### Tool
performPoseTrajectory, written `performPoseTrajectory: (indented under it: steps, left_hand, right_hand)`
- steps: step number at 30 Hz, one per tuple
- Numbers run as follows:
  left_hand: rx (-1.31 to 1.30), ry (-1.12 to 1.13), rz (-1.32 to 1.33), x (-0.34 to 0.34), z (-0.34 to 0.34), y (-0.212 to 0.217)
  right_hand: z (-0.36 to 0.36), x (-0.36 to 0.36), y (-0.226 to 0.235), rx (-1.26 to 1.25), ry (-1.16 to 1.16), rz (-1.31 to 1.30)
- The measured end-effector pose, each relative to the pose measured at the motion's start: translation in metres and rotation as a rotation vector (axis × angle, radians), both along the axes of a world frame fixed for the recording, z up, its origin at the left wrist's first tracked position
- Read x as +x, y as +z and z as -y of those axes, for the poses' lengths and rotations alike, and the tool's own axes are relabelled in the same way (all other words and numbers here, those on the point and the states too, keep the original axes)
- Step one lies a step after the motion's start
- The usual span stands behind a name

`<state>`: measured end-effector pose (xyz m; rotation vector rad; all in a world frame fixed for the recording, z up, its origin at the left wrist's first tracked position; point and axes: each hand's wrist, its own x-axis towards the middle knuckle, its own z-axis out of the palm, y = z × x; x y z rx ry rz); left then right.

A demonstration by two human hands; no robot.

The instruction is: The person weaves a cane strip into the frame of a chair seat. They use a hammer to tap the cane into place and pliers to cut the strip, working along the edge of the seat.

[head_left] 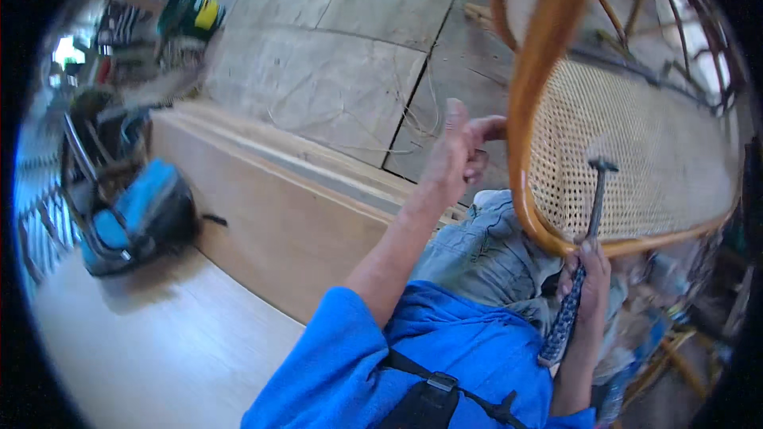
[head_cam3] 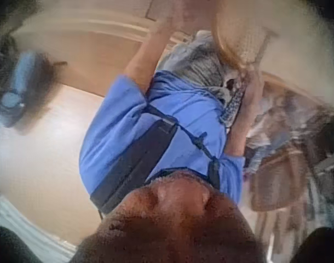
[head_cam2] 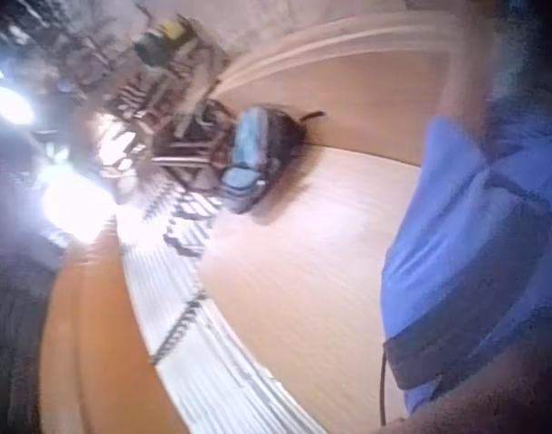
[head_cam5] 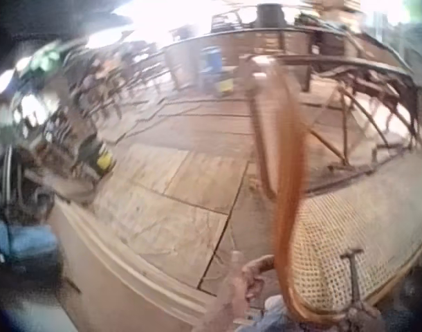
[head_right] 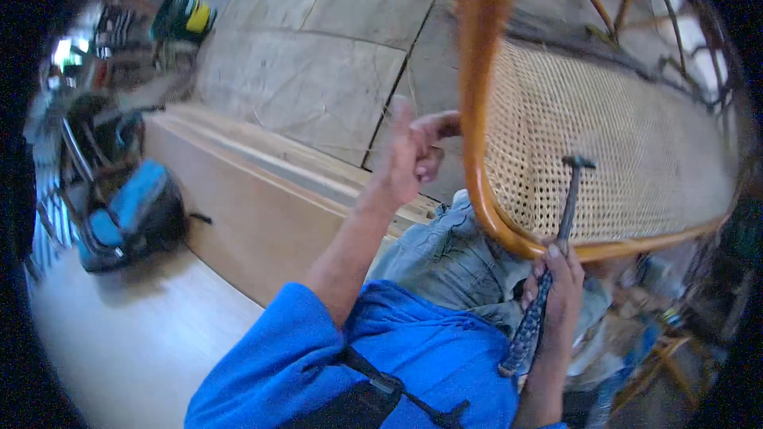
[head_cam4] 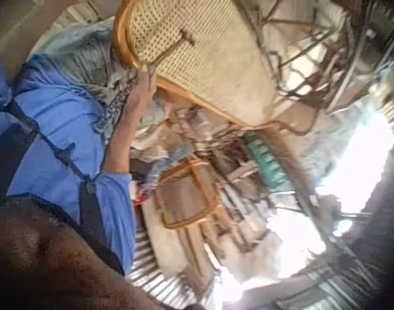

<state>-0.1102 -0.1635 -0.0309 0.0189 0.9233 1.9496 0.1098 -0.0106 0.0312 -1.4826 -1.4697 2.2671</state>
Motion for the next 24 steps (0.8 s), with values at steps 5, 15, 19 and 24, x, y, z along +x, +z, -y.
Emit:
performPoseTrajectory:
  steps: [5,15,19,24]
  left_hand:
    - [0.094,0.074,0.291,0.026,0.002,-0.027]
    - [0.169,-0.034,0.385,0.031,-0.017,-0.053]
    - [0.167,-0.052,0.296,0.021,-0.026,-0.056]
    - [0.225,-0.109,0.382,0.018,-0.027,-0.054]
  right_hand:
    - [0.005,0.014,-0.016,-0.023,0.009,0.016]
    - [0.005,0.012,-0.014,-0.082,0.004,0.015]
    - [0.011,0.008,-0.011,-0.085,-0.024,0.025]
    - [0.01,0.01,-0.014,-0.069,-0.014,0.004]
